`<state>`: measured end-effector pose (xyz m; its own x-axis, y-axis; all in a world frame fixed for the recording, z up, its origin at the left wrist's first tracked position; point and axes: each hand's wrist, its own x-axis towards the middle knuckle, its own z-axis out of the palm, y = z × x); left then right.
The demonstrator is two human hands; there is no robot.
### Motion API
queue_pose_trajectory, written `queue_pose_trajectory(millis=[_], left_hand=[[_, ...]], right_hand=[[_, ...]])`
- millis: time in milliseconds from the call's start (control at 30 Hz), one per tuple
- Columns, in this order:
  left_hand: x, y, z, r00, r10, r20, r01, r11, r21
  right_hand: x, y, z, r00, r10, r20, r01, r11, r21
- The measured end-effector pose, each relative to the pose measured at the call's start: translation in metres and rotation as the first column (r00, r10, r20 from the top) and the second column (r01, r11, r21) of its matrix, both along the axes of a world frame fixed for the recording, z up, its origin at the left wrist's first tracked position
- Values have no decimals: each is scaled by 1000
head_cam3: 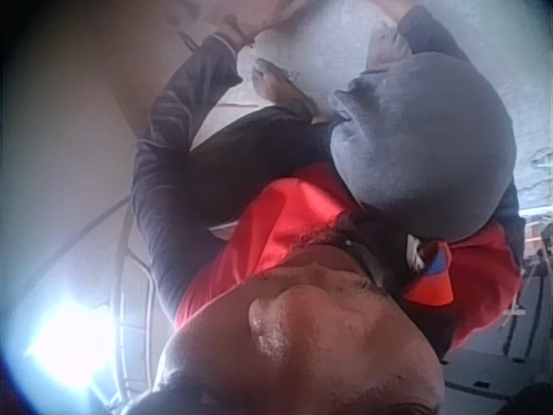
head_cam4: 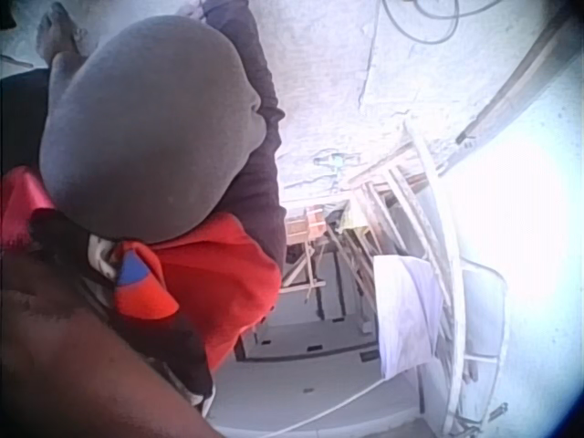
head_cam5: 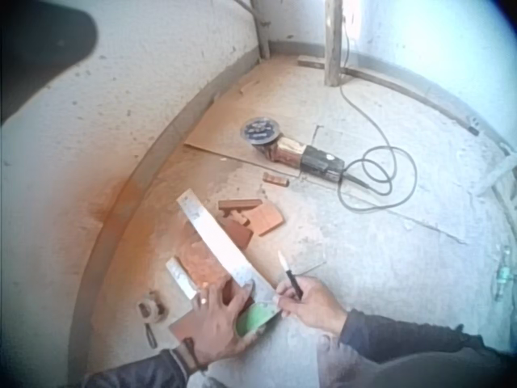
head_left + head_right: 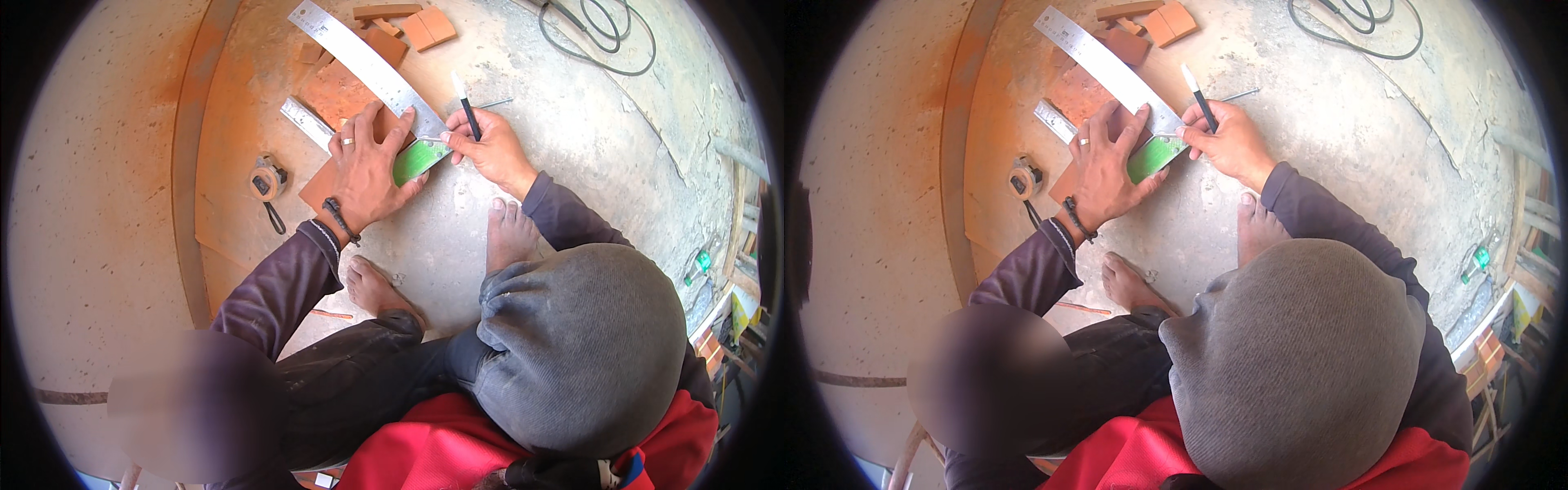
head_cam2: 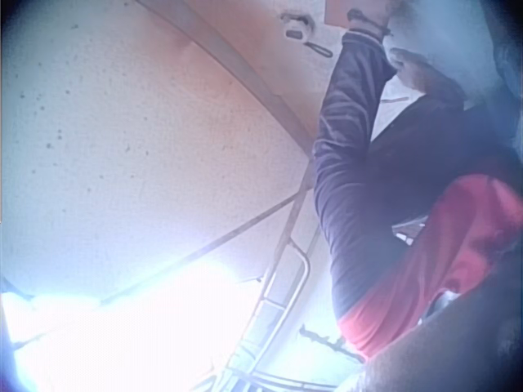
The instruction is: The person measures and marks a brick using a ruler and pen, then cuts it using an angle grinder.
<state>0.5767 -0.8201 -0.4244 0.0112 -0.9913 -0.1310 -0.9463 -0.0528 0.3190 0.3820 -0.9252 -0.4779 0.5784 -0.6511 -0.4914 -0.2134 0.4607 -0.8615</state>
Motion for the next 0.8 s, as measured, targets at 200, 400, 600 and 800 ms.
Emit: queue_pose_trajectory(millis=[200, 400, 600, 800], left_hand=[[0, -1, 0, 1000, 0, -7, 0, 1000, -11], [1, -3, 0, 1000, 2, -8, -2, 1000, 6], [1, -6, 3, 1000, -5, -9, 5, 1000, -6], [2, -6, 3, 1000, -16, 1, 16, 1000, -17]], right_hand=[[1, -1, 0, 1000, -15, -11, 16, 1000, 5], [5, -2, -4, 998, -50, 40, 47, 997, 60], [7, -3, 0, 998, -58, 14, 57, 995, 83], [8, -4, -5, 997, -53, 47, 49, 995, 83]])
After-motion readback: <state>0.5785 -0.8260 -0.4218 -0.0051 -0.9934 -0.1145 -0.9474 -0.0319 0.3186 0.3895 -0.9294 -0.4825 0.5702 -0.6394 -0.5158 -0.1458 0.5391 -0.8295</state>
